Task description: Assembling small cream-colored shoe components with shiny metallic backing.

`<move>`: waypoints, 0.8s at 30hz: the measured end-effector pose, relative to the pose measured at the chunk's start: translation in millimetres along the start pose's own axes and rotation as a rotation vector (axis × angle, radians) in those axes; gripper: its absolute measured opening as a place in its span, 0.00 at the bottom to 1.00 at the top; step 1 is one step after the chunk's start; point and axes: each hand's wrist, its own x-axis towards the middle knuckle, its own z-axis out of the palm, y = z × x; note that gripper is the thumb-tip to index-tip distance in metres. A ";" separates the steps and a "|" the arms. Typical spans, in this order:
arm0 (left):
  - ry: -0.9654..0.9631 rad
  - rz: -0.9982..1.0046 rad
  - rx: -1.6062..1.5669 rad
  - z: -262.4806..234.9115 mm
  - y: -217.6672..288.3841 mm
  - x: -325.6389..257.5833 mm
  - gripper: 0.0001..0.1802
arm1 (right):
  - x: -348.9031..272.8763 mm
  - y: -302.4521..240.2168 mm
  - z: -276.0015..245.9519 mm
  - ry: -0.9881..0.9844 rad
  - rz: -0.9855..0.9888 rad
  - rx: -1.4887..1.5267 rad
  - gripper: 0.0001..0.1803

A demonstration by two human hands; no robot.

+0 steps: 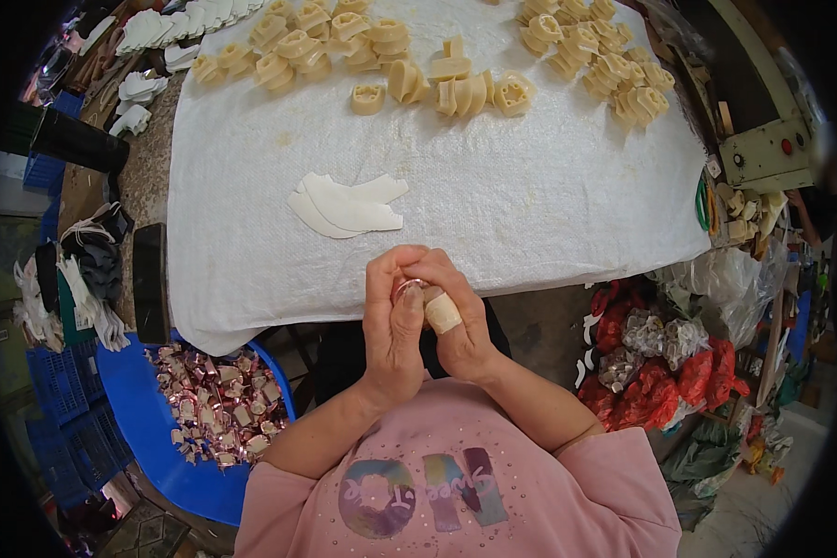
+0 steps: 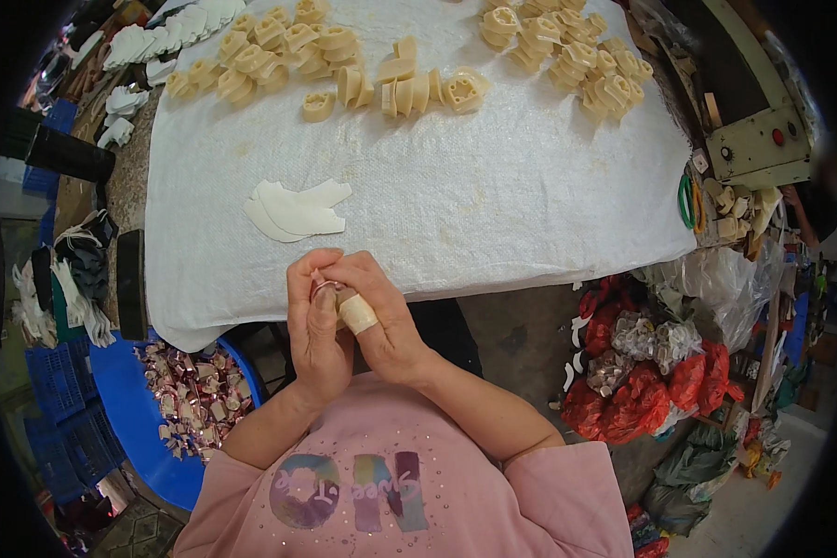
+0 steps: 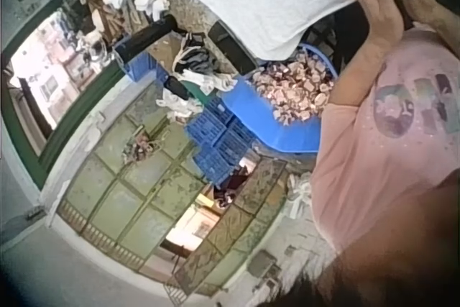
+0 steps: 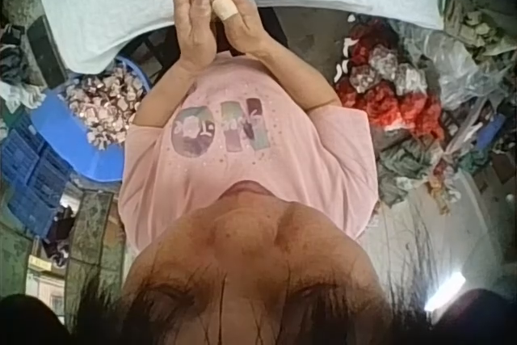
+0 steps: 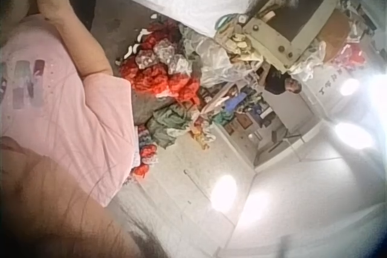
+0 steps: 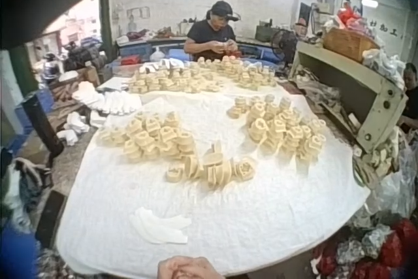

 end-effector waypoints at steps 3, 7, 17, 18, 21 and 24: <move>-0.086 -0.232 -0.183 -8.8 -0.3 0.8 0.25 | 0.5 -6.9 -3.2 0.031 0.222 0.069 0.18; -0.228 -0.301 -0.329 -18.7 -0.9 2.3 0.35 | 6.7 -10.9 -17.6 -0.095 0.399 0.255 0.18; -0.227 -0.013 0.001 -16.3 -7.2 -3.0 0.28 | 1.0 4.9 -0.7 0.063 0.172 0.297 0.11; -0.230 -0.055 -0.051 -17.7 -7.7 -3.3 0.28 | 4.7 -2.6 -4.2 0.047 0.300 0.285 0.11; -0.256 -0.217 -0.123 -19.5 7.4 5.8 0.35 | 15.9 -12.9 -13.2 0.051 0.317 0.104 0.11; -0.195 0.215 0.317 -36.4 -21.9 8.9 0.46 | 24.3 -20.4 -27.5 0.007 0.100 -0.363 0.15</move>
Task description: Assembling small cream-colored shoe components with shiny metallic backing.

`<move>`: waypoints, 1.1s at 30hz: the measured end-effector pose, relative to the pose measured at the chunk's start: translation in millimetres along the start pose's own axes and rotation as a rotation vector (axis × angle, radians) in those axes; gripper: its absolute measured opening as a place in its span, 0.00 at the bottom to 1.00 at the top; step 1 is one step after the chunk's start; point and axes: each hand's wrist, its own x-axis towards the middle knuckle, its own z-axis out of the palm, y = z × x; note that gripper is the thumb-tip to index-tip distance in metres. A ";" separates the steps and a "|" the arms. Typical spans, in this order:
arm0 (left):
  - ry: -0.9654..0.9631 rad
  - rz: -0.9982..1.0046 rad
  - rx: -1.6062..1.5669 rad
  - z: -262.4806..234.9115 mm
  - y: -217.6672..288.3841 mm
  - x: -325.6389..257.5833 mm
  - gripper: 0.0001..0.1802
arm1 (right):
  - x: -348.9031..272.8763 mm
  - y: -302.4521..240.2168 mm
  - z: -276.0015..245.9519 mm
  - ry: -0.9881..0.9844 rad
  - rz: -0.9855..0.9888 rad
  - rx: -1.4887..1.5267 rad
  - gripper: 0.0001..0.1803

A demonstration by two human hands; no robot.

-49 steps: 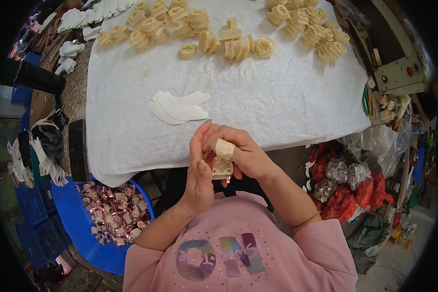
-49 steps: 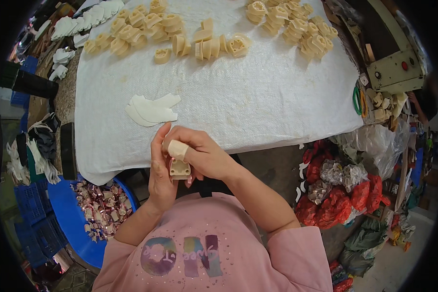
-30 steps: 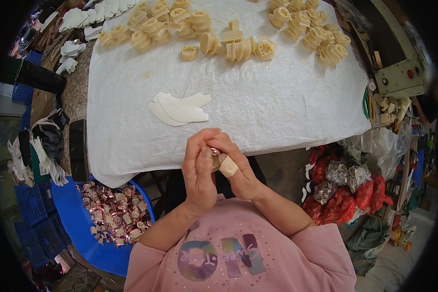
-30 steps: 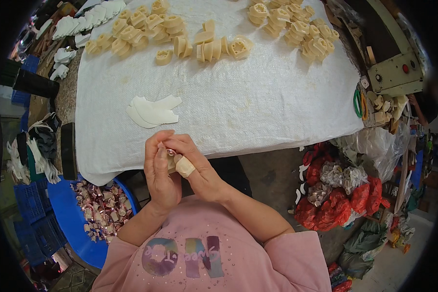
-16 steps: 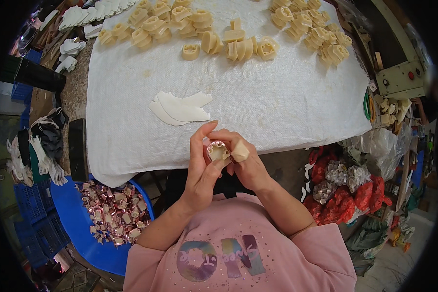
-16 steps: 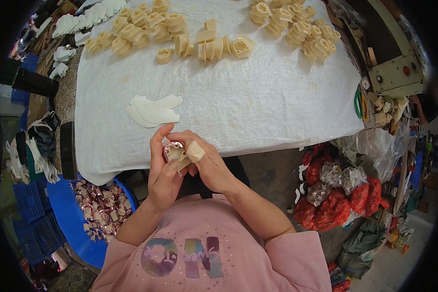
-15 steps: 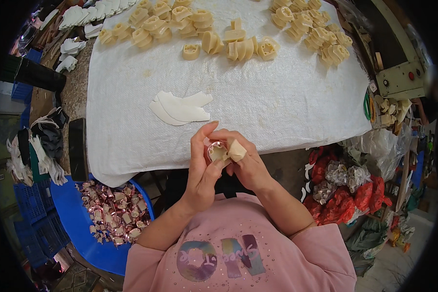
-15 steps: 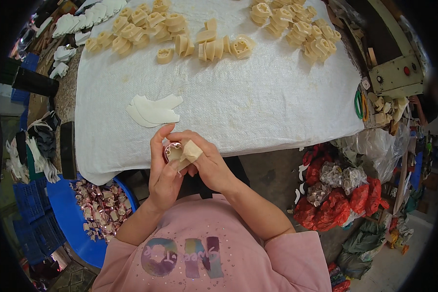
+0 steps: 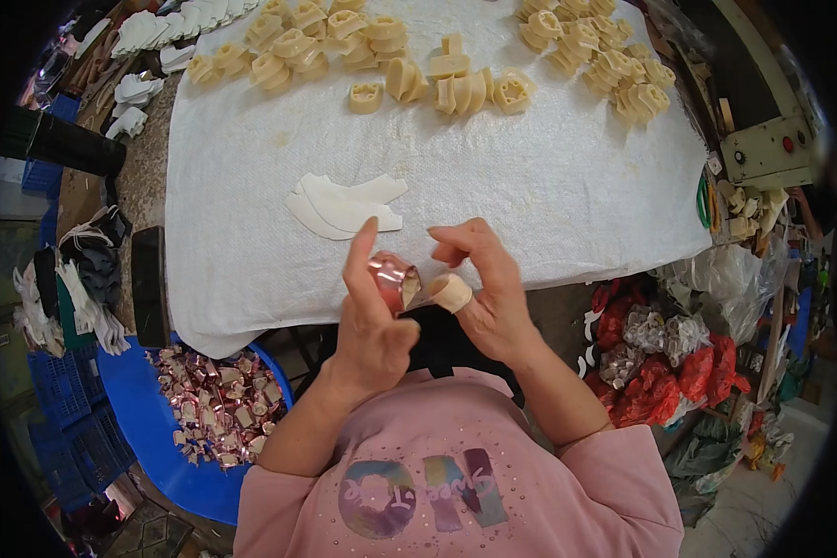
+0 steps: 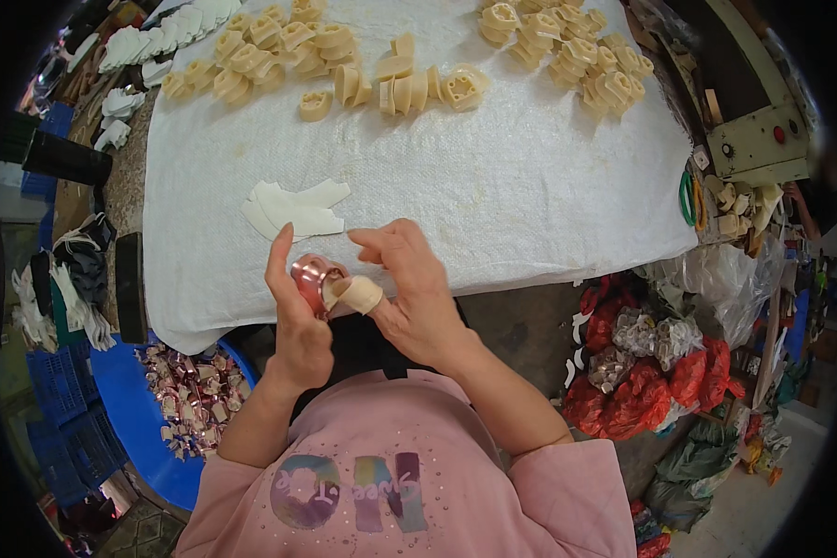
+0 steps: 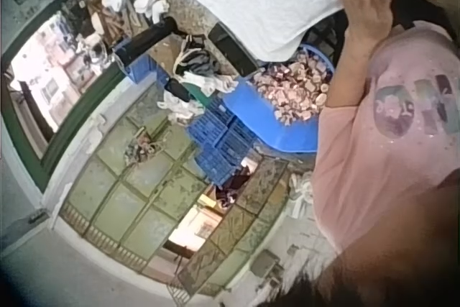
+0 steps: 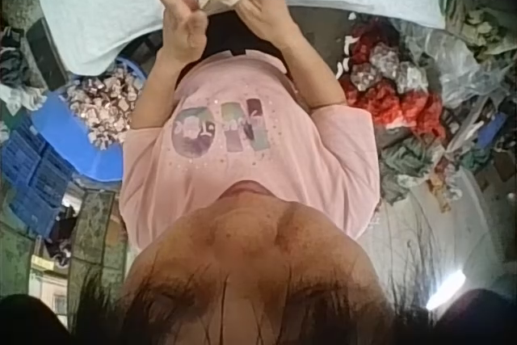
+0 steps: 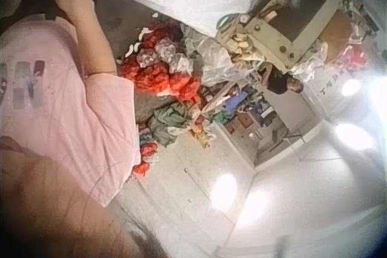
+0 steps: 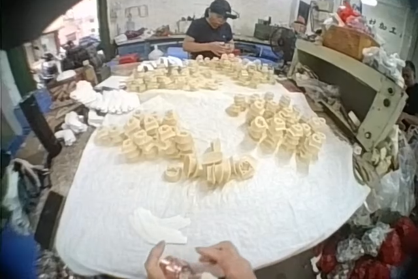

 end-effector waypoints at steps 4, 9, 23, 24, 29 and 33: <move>-0.079 0.147 0.257 0.6 13.6 11.7 0.51 | 6.9 -14.2 -8.3 -0.172 0.047 -0.247 0.19; -0.016 -0.017 0.115 2.2 18.1 11.6 0.41 | -5.7 5.7 -4.6 -0.036 0.017 0.172 0.13; -0.082 0.007 0.272 -8.8 33.6 20.2 0.24 | 13.1 14.7 -18.1 -0.304 0.199 0.226 0.11; -0.079 0.009 0.273 -6.5 30.8 20.8 0.24 | 11.3 14.7 -16.5 -0.306 0.196 0.224 0.11; 0.008 0.058 0.281 0.0 21.5 20.7 0.24 | 4.0 22.6 -6.8 -0.134 0.180 0.376 0.08; -0.012 0.016 0.290 -0.3 25.5 18.2 0.24 | -0.3 23.8 -11.7 -0.235 0.268 0.633 0.08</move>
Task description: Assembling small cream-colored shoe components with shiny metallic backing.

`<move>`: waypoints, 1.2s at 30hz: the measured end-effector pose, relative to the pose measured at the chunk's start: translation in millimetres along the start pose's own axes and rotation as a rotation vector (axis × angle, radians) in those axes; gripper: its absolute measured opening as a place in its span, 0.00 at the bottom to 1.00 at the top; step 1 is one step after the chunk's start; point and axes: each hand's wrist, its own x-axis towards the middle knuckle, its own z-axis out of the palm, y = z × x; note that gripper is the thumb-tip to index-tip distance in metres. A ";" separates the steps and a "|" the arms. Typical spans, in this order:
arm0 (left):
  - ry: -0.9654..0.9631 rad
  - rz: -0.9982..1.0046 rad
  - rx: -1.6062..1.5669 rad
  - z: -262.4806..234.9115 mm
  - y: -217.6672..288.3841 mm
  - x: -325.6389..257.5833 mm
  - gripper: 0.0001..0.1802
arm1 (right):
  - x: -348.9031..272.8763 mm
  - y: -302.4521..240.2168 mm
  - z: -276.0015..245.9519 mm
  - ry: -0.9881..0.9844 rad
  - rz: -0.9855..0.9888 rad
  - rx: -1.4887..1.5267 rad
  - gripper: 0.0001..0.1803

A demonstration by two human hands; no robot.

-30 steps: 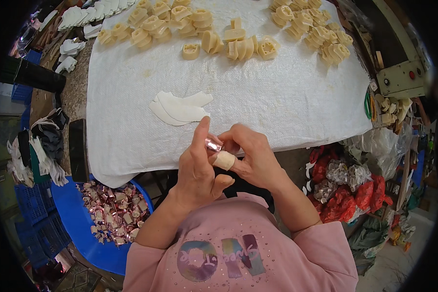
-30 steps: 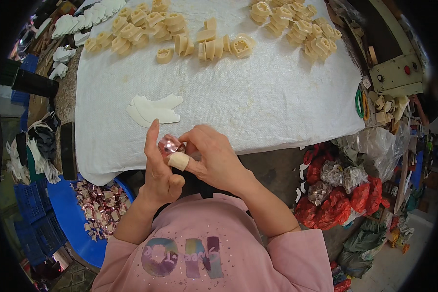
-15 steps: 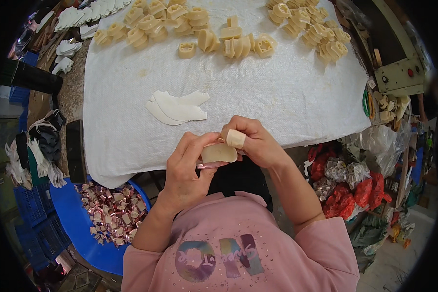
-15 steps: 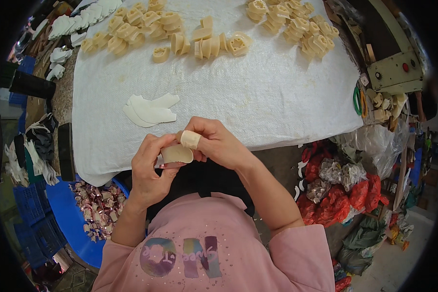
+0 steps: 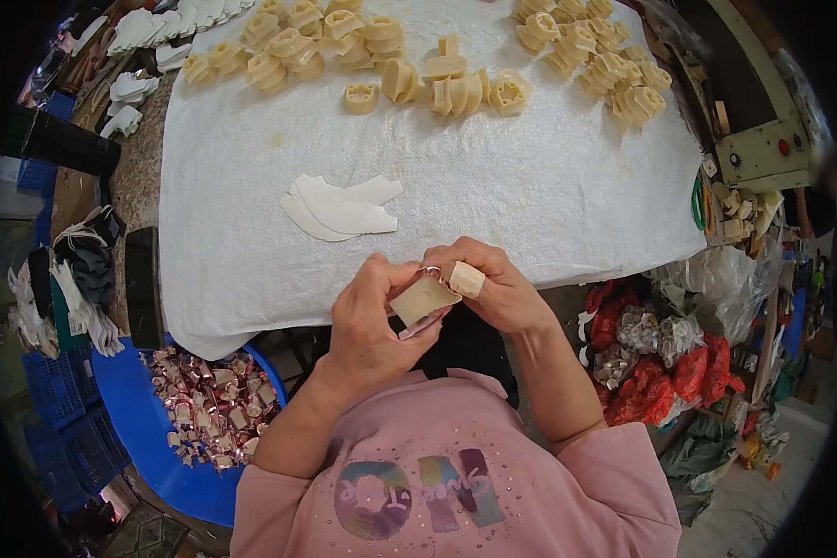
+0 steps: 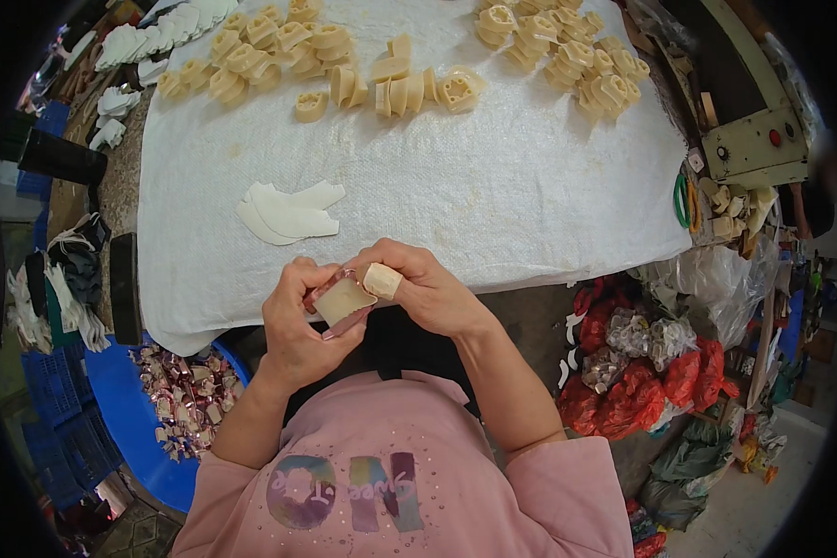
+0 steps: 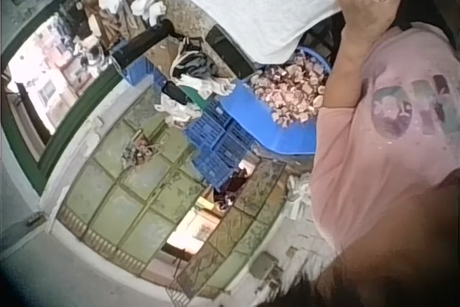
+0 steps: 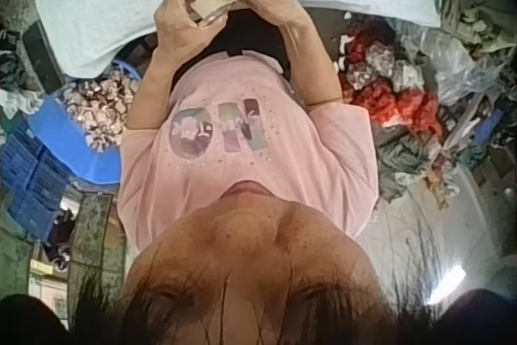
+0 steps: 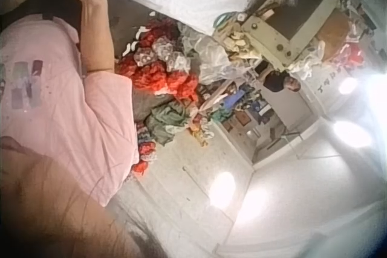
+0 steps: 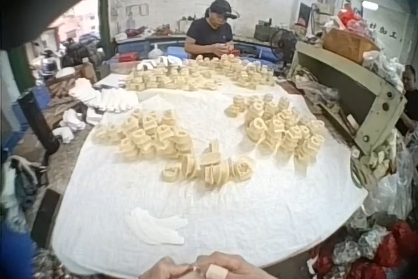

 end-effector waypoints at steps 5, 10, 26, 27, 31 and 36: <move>0.140 0.036 0.132 14.6 0.2 -0.3 0.26 | -0.5 10.6 3.6 0.094 -0.067 -0.284 0.10; 0.160 0.027 0.164 16.6 -6.0 -2.9 0.26 | -0.3 14.2 8.2 0.186 -0.013 -0.197 0.11; 0.245 -0.031 0.178 17.2 -8.6 -0.5 0.24 | 2.2 20.1 28.8 0.402 -0.104 -0.362 0.10; 0.250 -0.034 0.180 14.2 -7.9 -0.5 0.24 | 0.9 18.7 24.0 0.340 0.023 -0.173 0.11; 0.109 -0.353 -0.450 6.5 -8.8 -5.7 0.19 | 2.4 11.0 10.4 0.009 -0.155 -0.099 0.17; -0.195 -0.545 -0.832 -6.3 -9.7 -10.6 0.12 | 4.3 8.1 18.0 -0.064 -0.199 -0.067 0.18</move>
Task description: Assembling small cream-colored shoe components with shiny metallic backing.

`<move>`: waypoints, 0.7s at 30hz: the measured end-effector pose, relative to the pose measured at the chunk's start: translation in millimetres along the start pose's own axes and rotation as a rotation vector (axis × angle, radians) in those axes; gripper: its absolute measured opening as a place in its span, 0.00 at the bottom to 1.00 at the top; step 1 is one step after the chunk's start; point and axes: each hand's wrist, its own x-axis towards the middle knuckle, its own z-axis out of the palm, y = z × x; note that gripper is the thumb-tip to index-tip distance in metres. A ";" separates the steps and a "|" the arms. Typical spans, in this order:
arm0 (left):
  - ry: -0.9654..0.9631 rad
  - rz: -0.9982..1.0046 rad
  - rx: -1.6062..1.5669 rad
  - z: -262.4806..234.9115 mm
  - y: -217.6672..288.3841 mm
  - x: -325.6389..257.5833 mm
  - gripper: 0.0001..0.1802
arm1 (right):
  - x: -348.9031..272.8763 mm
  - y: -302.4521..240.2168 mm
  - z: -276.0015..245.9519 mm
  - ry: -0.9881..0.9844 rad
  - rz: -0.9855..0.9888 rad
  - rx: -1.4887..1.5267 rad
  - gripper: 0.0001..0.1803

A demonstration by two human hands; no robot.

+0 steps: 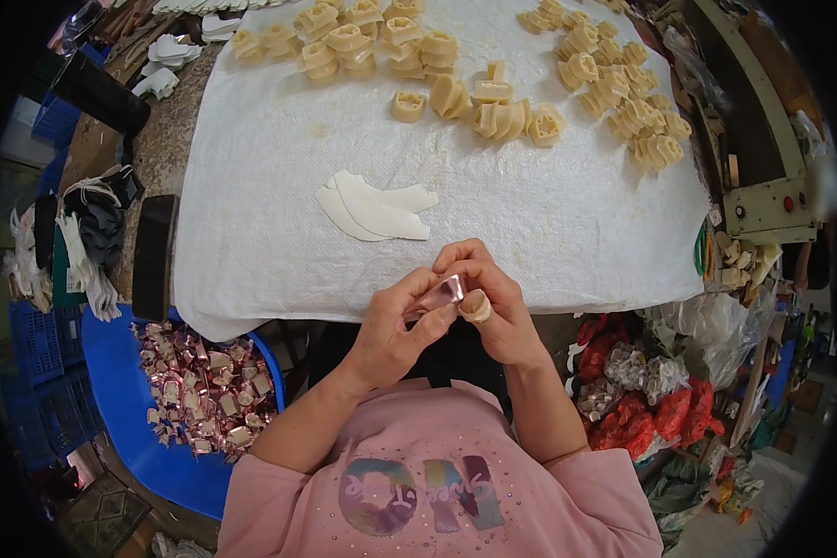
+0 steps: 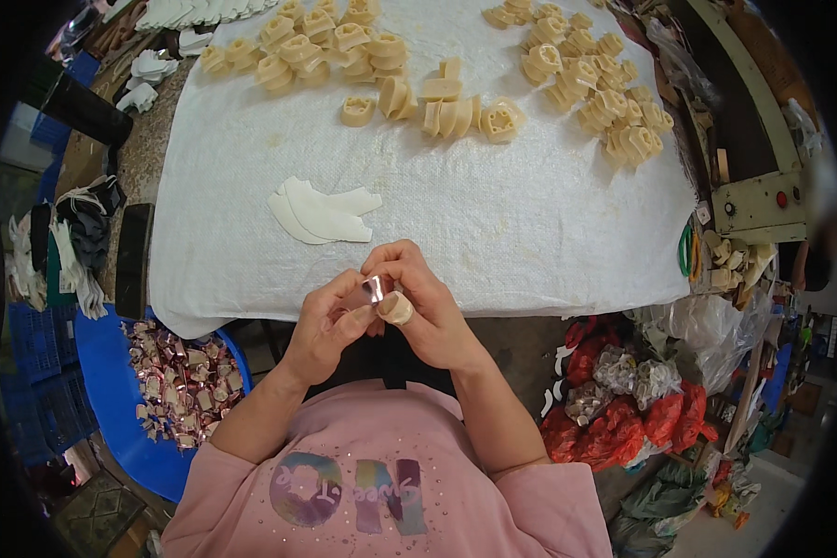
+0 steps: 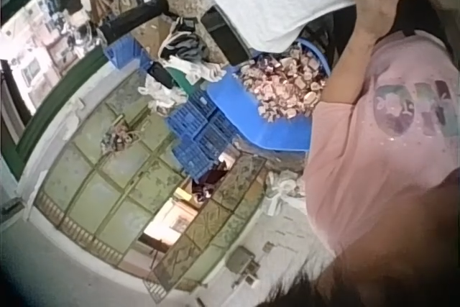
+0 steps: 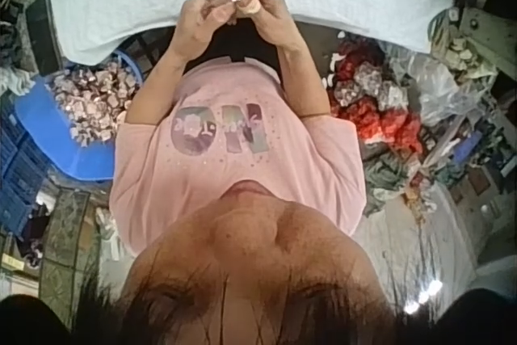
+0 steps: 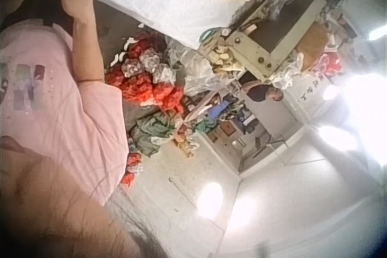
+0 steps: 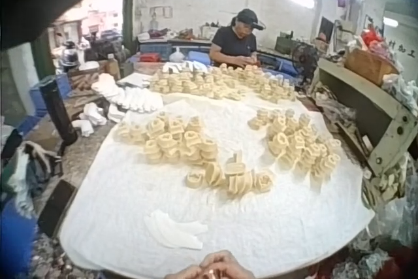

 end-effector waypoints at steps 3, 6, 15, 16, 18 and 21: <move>0.073 0.196 0.372 -7.7 6.2 0.3 0.12 | 3.2 -2.4 1.2 0.071 -0.032 -0.353 0.14; 0.109 0.269 0.338 -3.5 5.1 -6.6 0.10 | 7.7 -6.1 3.3 0.068 -0.171 -0.692 0.10; 0.517 0.368 0.593 -50.0 5.2 -44.3 0.08 | 44.3 -1.8 2.7 0.066 -0.116 -0.874 0.10; 0.675 0.349 0.664 -63.1 3.8 -54.5 0.08 | 48.4 1.6 4.1 0.057 -0.117 -0.864 0.10; 0.896 0.337 0.762 -99.2 -4.8 -79.1 0.10 | 54.5 3.5 6.1 0.065 -0.187 -1.173 0.15; 1.233 0.253 0.980 -141.0 -12.8 -129.1 0.14 | 60.4 8.4 8.8 0.038 -0.179 -1.303 0.17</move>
